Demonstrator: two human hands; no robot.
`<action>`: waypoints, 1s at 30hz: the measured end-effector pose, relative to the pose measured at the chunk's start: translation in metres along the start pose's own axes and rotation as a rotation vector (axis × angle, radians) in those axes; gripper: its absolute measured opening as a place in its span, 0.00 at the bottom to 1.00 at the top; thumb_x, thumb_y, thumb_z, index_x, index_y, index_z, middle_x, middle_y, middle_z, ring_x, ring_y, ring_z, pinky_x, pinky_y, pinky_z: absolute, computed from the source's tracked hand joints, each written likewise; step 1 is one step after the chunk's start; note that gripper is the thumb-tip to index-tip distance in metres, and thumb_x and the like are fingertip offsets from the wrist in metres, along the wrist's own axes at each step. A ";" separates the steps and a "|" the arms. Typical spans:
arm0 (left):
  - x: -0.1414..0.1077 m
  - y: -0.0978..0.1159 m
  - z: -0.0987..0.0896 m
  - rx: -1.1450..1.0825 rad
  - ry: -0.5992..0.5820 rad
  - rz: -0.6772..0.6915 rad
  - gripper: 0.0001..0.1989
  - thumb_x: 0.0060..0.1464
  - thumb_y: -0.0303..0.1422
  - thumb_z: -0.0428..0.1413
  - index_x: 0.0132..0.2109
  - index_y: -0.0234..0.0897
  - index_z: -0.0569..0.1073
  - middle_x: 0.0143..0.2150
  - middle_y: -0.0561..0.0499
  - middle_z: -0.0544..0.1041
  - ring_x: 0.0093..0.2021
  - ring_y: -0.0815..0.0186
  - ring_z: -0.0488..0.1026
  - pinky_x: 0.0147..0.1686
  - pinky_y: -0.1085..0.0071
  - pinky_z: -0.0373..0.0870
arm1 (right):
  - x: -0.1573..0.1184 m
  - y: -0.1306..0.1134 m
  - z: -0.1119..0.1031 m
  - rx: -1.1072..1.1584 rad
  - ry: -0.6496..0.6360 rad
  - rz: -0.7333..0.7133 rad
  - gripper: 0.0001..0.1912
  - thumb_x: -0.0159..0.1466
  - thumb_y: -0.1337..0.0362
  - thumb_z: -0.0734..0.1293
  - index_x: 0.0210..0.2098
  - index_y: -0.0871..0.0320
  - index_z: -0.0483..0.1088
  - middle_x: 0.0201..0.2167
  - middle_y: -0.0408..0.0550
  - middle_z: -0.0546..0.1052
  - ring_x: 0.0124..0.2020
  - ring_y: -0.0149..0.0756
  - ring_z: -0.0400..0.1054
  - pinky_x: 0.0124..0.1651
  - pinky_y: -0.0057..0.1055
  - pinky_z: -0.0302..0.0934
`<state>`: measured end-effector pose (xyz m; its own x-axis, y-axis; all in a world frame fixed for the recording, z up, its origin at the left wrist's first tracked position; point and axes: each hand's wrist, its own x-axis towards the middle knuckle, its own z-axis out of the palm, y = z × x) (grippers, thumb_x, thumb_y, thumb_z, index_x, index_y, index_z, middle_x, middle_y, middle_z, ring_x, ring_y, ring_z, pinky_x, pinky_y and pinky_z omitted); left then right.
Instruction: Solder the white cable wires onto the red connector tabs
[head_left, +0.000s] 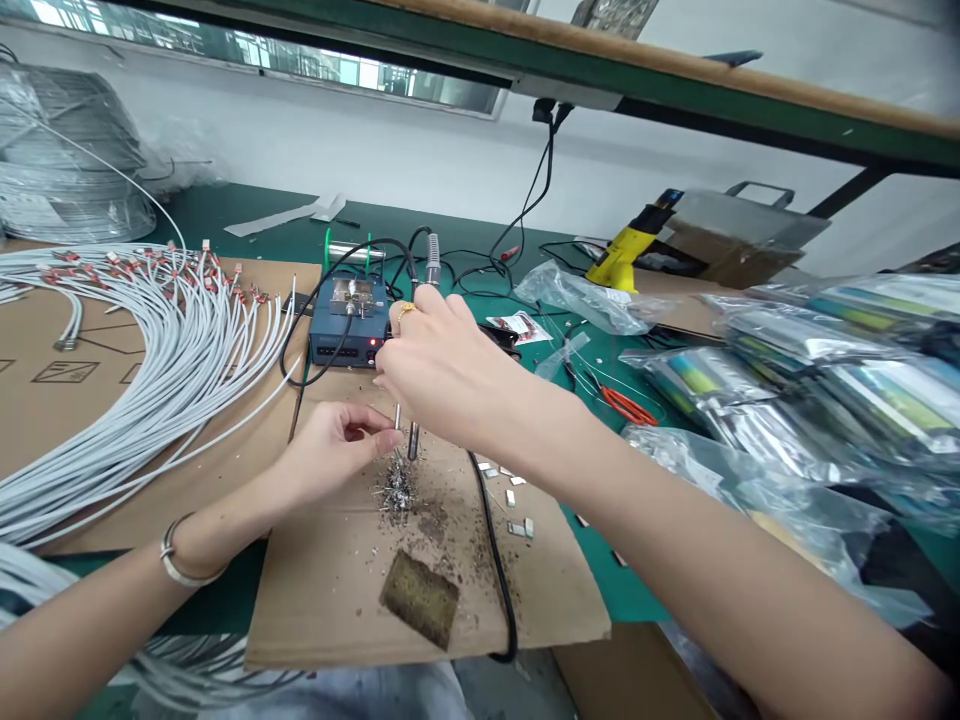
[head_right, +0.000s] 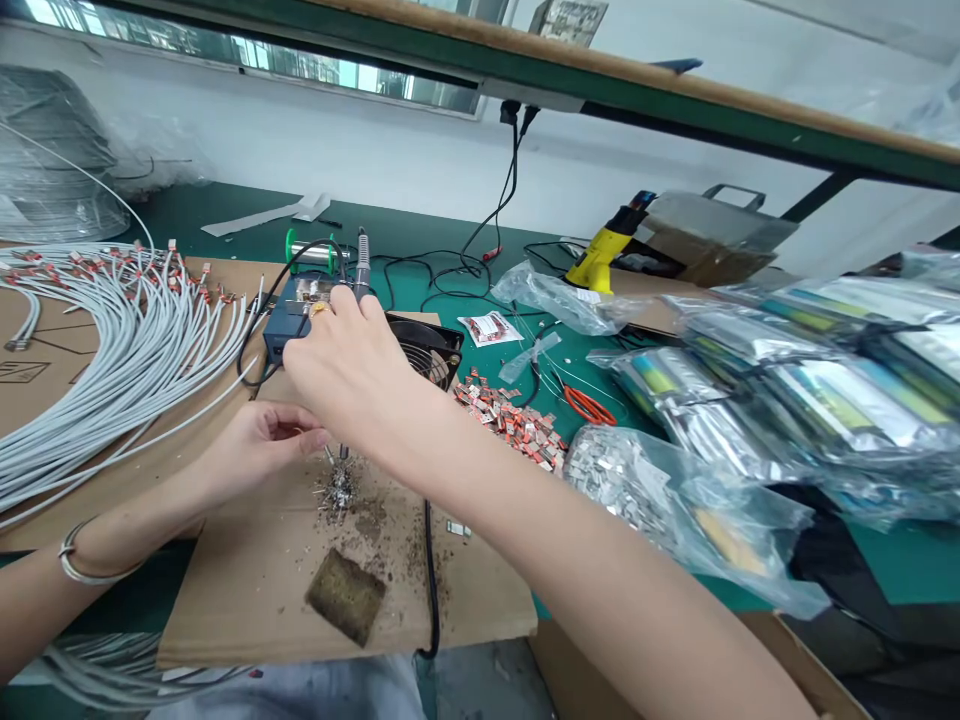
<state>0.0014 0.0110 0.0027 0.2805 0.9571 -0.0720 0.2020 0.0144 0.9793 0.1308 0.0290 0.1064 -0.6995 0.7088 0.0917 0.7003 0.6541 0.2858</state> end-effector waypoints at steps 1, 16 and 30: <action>0.000 0.001 0.000 0.000 -0.004 -0.002 0.12 0.45 0.37 0.57 0.31 0.30 0.75 0.30 0.47 0.77 0.28 0.66 0.70 0.30 0.71 0.64 | 0.000 0.000 0.000 -0.004 -0.003 -0.002 0.11 0.63 0.72 0.60 0.27 0.66 0.71 0.31 0.58 0.68 0.43 0.48 0.55 0.37 0.33 0.43; 0.000 -0.001 0.000 0.011 -0.018 -0.011 0.13 0.46 0.38 0.57 0.33 0.30 0.75 0.31 0.46 0.77 0.30 0.64 0.70 0.32 0.69 0.65 | 0.010 -0.001 0.005 -0.015 0.079 0.027 0.03 0.55 0.73 0.64 0.26 0.66 0.69 0.28 0.57 0.70 0.42 0.49 0.59 0.40 0.37 0.47; 0.001 -0.002 0.001 0.031 -0.002 0.023 0.12 0.47 0.37 0.57 0.33 0.30 0.75 0.31 0.46 0.77 0.28 0.66 0.69 0.29 0.71 0.63 | 0.021 -0.003 0.007 -0.024 0.104 0.023 0.03 0.52 0.72 0.65 0.23 0.65 0.70 0.21 0.53 0.68 0.41 0.50 0.60 0.46 0.48 0.46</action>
<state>0.0019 0.0117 0.0003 0.2868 0.9567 -0.0503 0.2245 -0.0161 0.9743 0.1151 0.0442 0.1007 -0.6947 0.6919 0.1966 0.7140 0.6304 0.3047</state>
